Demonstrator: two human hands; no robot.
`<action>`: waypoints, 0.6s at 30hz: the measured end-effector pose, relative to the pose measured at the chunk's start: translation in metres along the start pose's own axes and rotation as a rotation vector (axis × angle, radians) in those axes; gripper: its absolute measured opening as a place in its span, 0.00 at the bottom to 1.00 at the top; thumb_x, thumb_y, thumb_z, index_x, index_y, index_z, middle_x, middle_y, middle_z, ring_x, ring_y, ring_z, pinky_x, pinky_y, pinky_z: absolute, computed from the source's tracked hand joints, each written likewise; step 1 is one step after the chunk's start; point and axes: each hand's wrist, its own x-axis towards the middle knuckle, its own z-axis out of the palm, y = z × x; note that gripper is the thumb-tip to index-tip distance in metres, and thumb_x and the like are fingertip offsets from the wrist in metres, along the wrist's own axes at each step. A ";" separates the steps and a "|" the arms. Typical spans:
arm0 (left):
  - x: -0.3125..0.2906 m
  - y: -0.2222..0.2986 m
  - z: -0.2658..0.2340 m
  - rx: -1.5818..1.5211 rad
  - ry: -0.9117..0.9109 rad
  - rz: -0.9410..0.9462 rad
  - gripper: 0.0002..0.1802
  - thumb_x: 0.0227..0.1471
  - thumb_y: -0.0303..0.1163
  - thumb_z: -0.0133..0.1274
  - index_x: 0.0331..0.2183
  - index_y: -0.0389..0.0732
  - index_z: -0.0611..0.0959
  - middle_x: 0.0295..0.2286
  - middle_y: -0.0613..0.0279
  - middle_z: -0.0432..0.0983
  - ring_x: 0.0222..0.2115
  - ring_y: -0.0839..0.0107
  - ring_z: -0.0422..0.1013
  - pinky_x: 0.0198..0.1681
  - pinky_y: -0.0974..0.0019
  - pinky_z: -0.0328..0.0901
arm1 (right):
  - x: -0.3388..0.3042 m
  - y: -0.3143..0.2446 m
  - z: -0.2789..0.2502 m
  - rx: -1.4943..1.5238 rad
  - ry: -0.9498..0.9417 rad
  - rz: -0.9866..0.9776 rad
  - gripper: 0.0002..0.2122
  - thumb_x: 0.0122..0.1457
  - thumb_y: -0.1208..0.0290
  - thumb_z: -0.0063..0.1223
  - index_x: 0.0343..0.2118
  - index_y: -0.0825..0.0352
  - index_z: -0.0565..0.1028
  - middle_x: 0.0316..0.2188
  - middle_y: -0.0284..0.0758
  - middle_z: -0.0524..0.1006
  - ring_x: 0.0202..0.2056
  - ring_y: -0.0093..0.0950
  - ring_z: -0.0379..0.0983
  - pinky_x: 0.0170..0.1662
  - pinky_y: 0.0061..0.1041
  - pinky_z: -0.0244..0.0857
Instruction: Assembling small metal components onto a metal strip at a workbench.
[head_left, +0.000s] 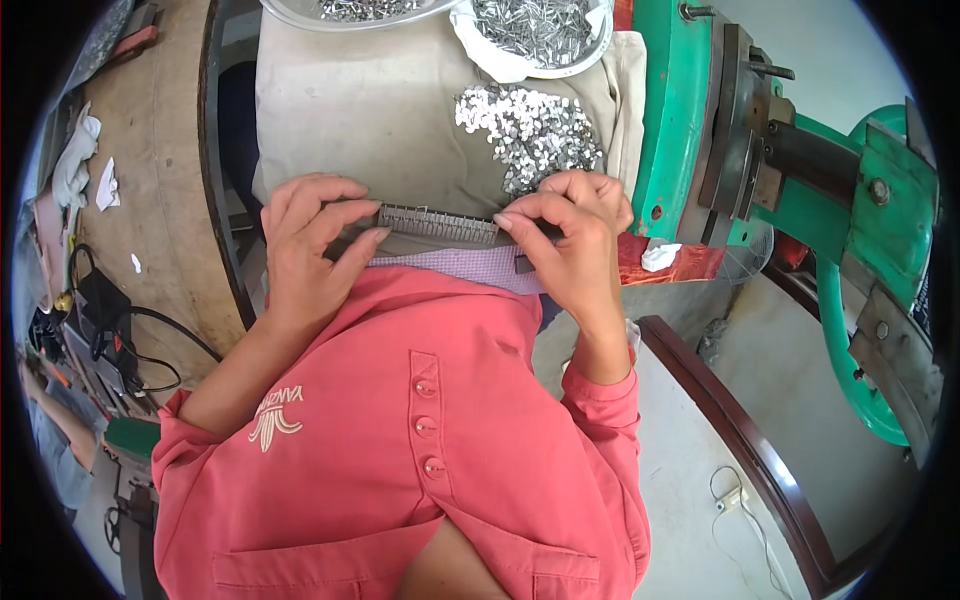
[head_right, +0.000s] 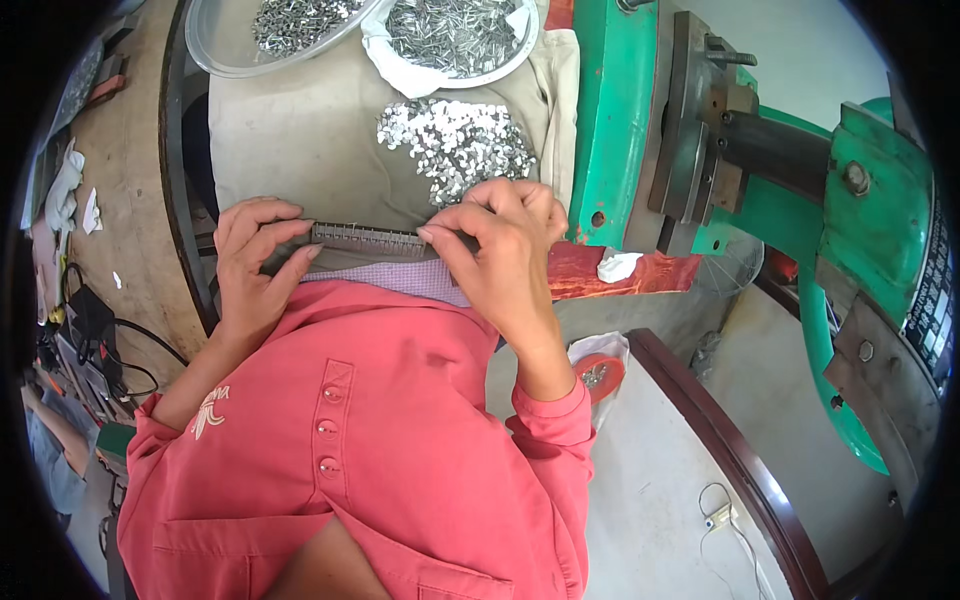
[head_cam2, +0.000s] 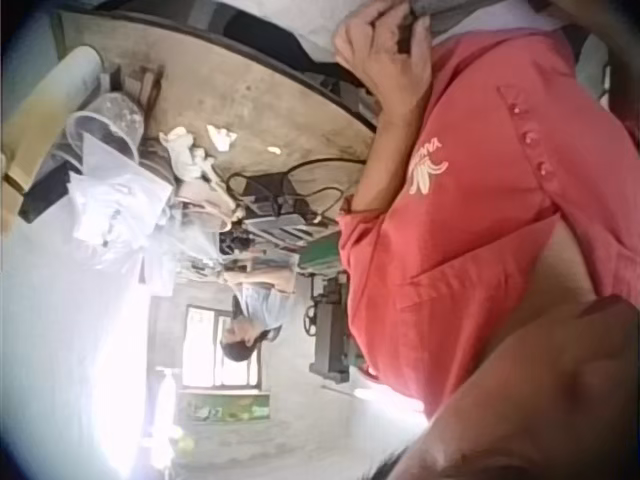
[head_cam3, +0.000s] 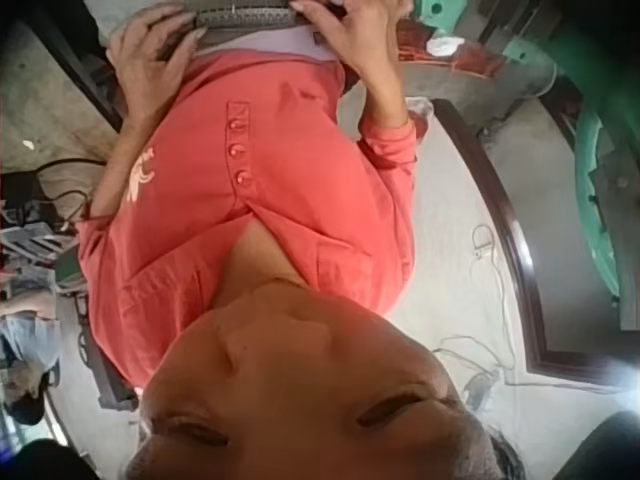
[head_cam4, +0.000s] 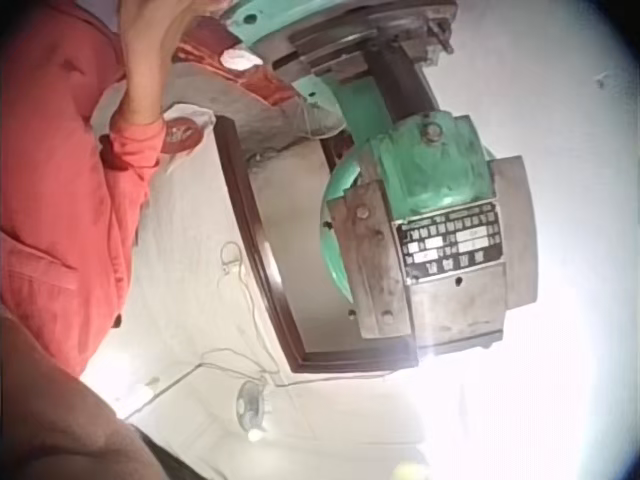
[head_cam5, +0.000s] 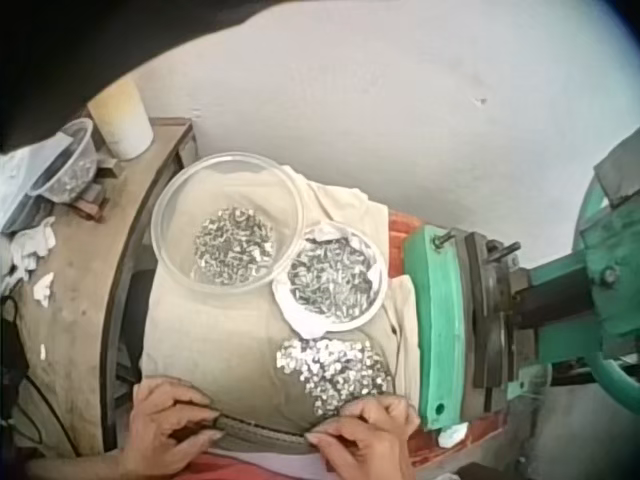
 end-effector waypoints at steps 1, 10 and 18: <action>0.001 -0.001 0.001 0.004 0.002 0.013 0.17 0.39 0.29 0.69 0.36 0.45 0.86 0.42 0.66 0.78 0.50 0.61 0.68 0.52 0.58 0.57 | 0.001 0.001 -0.001 0.069 0.036 0.037 0.04 0.49 0.66 0.70 0.26 0.58 0.85 0.30 0.22 0.73 0.43 0.29 0.62 0.50 0.34 0.50; 0.005 0.009 -0.003 0.011 0.001 -0.015 0.15 0.38 0.29 0.69 0.33 0.43 0.84 0.39 0.67 0.77 0.45 0.60 0.67 0.48 0.58 0.58 | 0.047 -0.006 -0.022 0.511 0.202 0.150 0.04 0.54 0.69 0.67 0.31 0.61 0.85 0.31 0.29 0.76 0.42 0.28 0.64 0.48 0.27 0.58; 0.010 0.009 -0.003 -0.013 0.003 -0.024 0.15 0.38 0.31 0.69 0.33 0.44 0.84 0.38 0.68 0.76 0.45 0.62 0.68 0.48 0.58 0.57 | 0.059 -0.011 -0.022 0.485 0.178 0.153 0.04 0.53 0.70 0.68 0.32 0.60 0.86 0.31 0.27 0.76 0.42 0.27 0.63 0.49 0.27 0.57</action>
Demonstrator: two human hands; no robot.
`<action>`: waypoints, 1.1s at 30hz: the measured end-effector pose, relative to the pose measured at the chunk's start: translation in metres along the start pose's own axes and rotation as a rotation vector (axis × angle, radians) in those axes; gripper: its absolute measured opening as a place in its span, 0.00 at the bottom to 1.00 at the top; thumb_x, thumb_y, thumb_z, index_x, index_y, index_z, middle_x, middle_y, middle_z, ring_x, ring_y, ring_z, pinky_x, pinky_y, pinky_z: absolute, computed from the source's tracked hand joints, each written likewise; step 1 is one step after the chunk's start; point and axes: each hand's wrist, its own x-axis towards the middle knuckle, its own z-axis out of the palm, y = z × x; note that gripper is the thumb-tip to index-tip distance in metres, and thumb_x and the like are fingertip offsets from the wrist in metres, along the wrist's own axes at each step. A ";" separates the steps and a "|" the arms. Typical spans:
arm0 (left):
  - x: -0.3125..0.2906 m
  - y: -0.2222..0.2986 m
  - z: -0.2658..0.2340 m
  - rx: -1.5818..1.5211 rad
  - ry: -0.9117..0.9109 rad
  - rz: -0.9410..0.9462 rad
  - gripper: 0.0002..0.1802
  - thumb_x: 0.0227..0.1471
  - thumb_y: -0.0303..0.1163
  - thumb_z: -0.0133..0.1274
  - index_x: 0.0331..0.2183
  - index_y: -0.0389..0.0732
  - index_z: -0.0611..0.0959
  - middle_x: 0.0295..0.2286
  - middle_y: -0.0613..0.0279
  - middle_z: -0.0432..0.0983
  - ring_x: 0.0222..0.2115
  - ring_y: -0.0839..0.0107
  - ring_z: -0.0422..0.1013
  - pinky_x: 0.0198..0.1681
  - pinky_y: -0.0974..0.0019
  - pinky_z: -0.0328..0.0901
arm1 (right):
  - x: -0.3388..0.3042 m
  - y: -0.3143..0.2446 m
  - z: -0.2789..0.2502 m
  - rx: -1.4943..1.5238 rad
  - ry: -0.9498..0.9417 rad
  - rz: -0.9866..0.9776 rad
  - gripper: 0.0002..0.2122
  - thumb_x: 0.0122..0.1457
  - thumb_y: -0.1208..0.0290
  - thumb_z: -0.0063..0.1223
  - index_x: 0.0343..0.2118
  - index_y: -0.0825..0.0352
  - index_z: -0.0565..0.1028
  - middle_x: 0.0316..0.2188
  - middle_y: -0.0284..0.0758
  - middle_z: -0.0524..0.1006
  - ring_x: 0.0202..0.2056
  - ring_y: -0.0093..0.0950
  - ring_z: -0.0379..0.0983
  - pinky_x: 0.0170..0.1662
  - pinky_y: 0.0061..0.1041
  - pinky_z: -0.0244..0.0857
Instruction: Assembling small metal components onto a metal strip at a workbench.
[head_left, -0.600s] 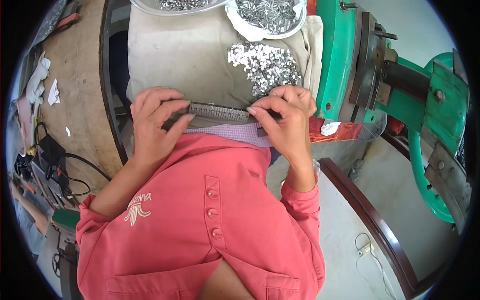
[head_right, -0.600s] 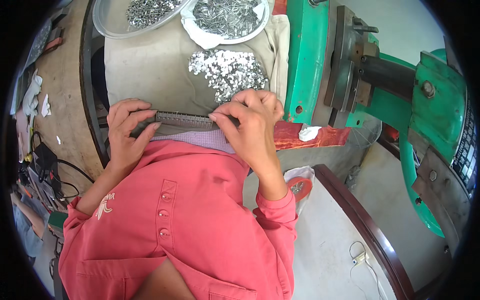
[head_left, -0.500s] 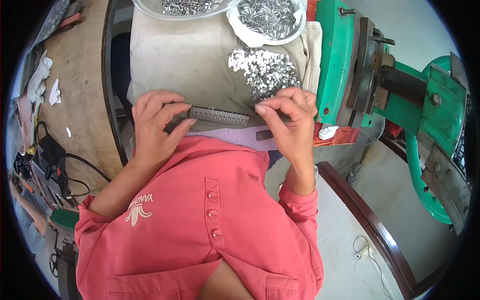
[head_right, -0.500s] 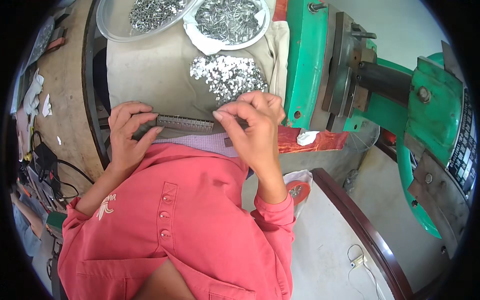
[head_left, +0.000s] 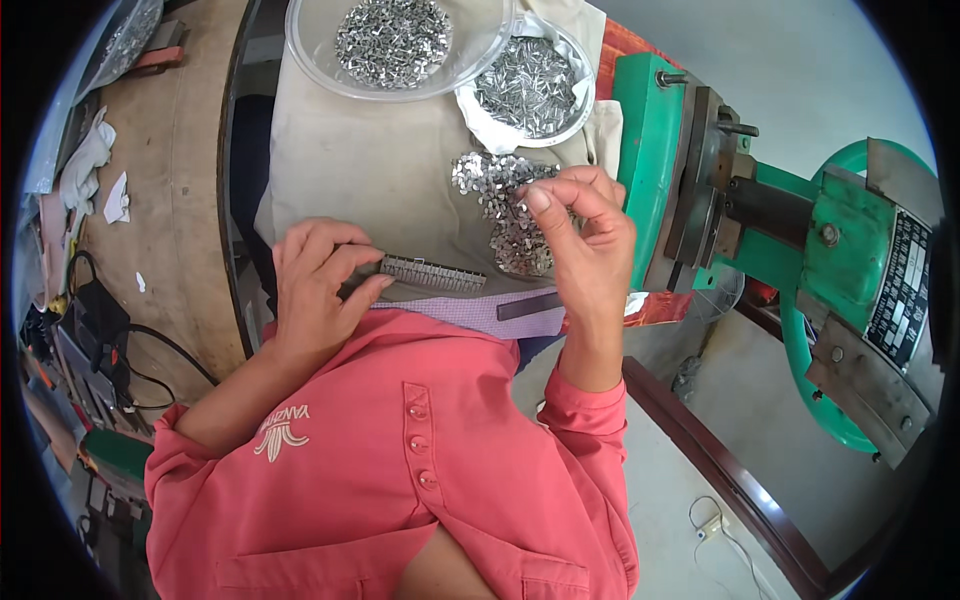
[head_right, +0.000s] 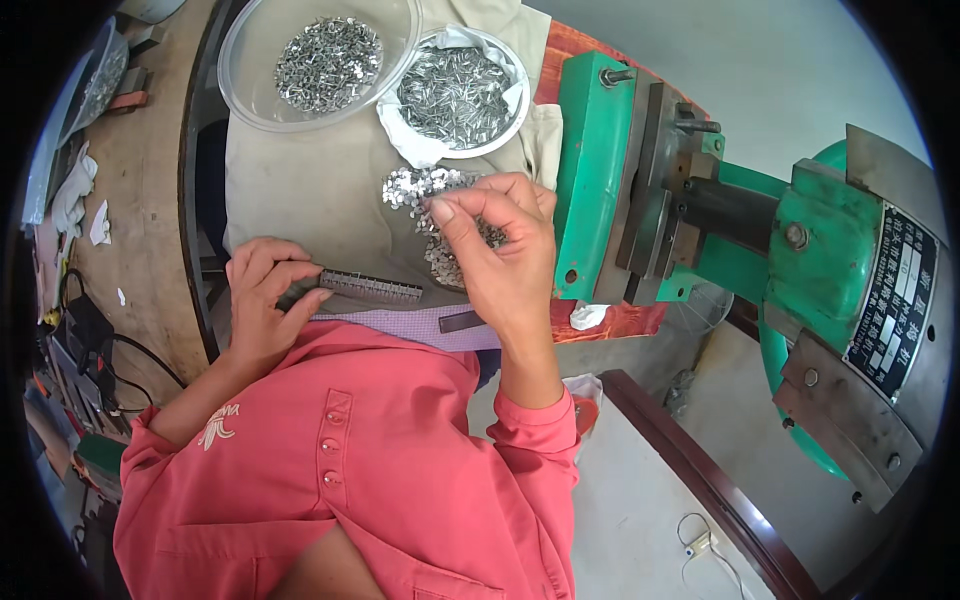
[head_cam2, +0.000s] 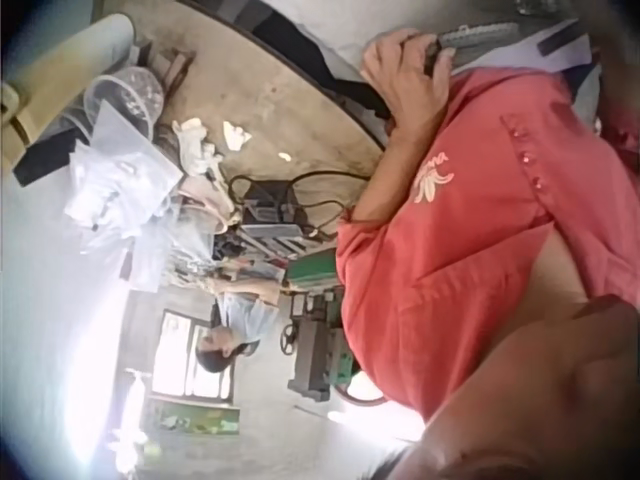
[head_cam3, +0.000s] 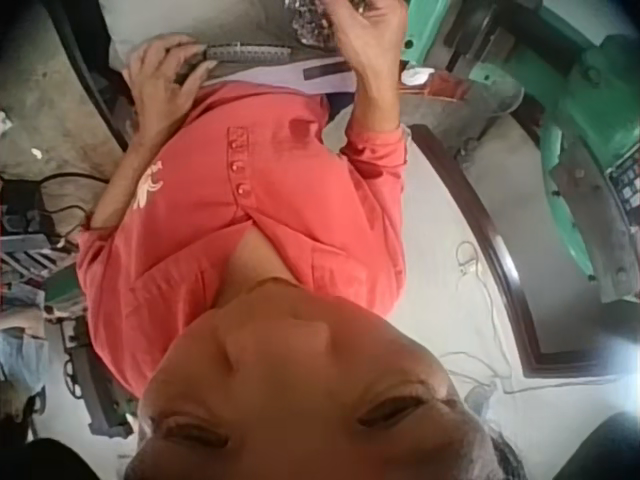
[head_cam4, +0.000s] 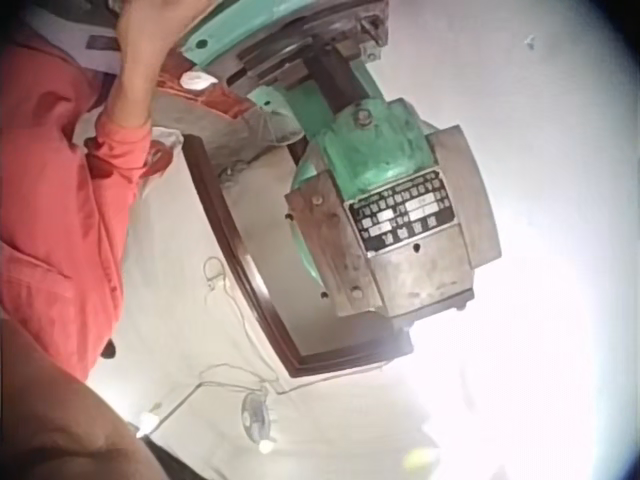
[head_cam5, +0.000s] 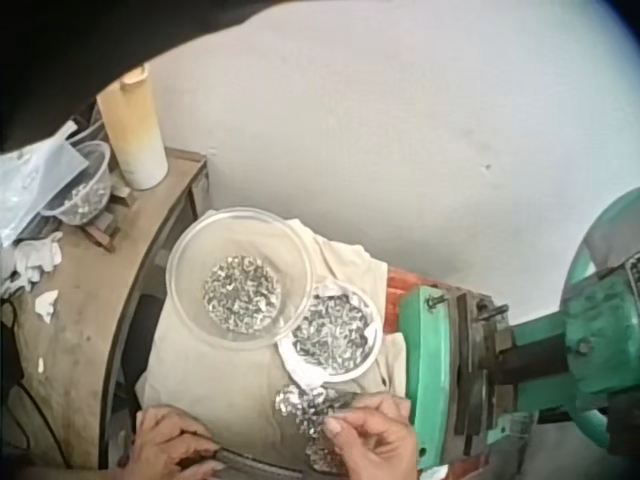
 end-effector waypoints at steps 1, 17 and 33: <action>0.001 0.000 0.000 -0.001 0.003 0.004 0.15 0.38 0.31 0.69 0.33 0.44 0.84 0.38 0.68 0.76 0.45 0.62 0.68 0.48 0.58 0.57 | 0.004 -0.001 0.000 -0.006 0.041 -0.016 0.04 0.53 0.71 0.68 0.32 0.61 0.86 0.30 0.27 0.76 0.42 0.27 0.63 0.49 0.27 0.57; -0.002 -0.001 0.001 0.011 -0.019 -0.012 0.14 0.39 0.32 0.69 0.33 0.45 0.84 0.38 0.69 0.76 0.44 0.62 0.67 0.47 0.58 0.56 | 0.045 0.003 0.006 -0.067 0.191 -0.125 0.04 0.50 0.70 0.70 0.28 0.60 0.85 0.30 0.26 0.77 0.43 0.28 0.65 0.49 0.29 0.58; -0.002 0.000 0.004 0.035 -0.007 0.008 0.15 0.38 0.32 0.69 0.33 0.46 0.84 0.37 0.69 0.75 0.44 0.62 0.66 0.47 0.58 0.56 | 0.062 0.015 0.009 -0.518 0.327 -0.324 0.06 0.55 0.65 0.66 0.28 0.59 0.80 0.33 0.27 0.75 0.45 0.36 0.61 0.52 0.43 0.49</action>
